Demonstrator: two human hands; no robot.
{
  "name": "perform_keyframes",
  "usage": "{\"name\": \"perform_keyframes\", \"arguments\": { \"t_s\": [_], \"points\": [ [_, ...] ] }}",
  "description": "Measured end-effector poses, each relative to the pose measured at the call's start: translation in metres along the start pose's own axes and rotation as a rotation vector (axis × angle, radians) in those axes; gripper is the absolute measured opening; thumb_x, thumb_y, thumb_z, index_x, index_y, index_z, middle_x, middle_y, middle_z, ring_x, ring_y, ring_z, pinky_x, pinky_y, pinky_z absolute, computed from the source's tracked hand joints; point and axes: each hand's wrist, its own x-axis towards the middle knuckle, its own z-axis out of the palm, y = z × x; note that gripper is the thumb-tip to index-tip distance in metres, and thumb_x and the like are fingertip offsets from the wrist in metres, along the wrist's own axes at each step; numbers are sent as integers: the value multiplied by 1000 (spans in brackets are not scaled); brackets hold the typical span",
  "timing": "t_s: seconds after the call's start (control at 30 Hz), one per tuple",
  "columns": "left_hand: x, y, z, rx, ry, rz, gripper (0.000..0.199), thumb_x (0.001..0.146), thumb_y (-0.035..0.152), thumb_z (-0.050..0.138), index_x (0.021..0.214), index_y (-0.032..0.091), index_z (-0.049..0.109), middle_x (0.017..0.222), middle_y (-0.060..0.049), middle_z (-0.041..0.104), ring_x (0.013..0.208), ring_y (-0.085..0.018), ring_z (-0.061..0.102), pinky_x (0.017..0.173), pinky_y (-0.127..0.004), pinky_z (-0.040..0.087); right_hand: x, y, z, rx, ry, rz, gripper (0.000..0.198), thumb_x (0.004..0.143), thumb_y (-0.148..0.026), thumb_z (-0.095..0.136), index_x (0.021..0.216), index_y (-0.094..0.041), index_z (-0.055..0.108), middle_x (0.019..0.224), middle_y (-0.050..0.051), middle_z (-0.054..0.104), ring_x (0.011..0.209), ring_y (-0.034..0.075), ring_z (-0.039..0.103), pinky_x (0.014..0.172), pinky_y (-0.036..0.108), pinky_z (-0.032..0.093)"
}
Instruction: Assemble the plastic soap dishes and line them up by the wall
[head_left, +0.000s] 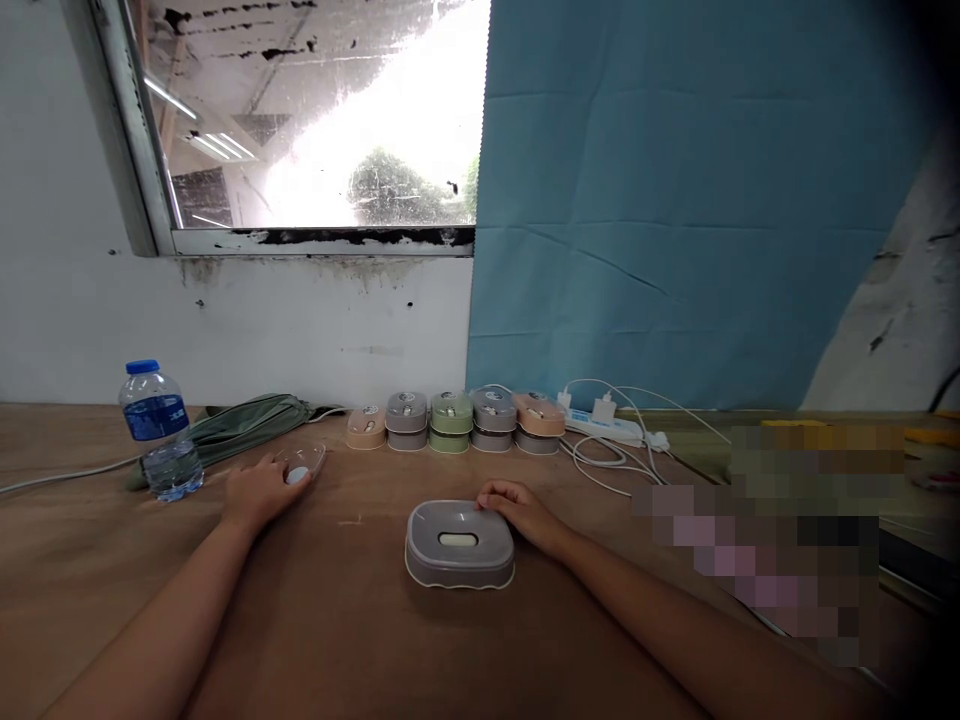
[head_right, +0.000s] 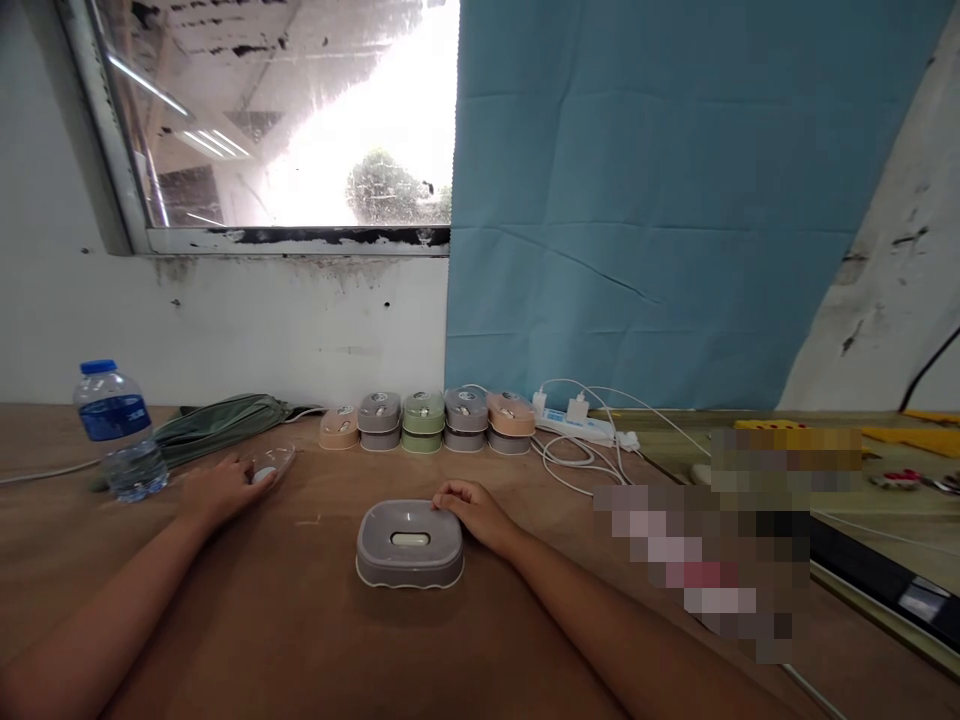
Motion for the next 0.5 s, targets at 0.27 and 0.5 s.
{"name": "perform_keyframes", "arguments": {
  "t_s": [0.27, 0.5],
  "points": [
    [-1, -7, -2, -7, -38, -16, 58, 74, 62, 28, 80, 18, 65, 95, -12, 56, 81, -30, 57, 71, -41, 37, 0, -1, 1, 2, -1, 6, 27, 67, -42, 57, 66, -15, 58, 61, -3, 54, 55, 10, 43, 53, 22, 30],
    [-5, 19, -6, -62, 316, 188, 46, 78, 47, 38, 102, 13, 59, 97, -14, 53, 85, -28, 55, 76, -41, 38, 0, -2, 1, -31, -6, 2, 29, 68, -45, 56, 66, -16, 57, 64, -1, 55, 57, 12, 45, 54, 23, 32]
  ]
}}
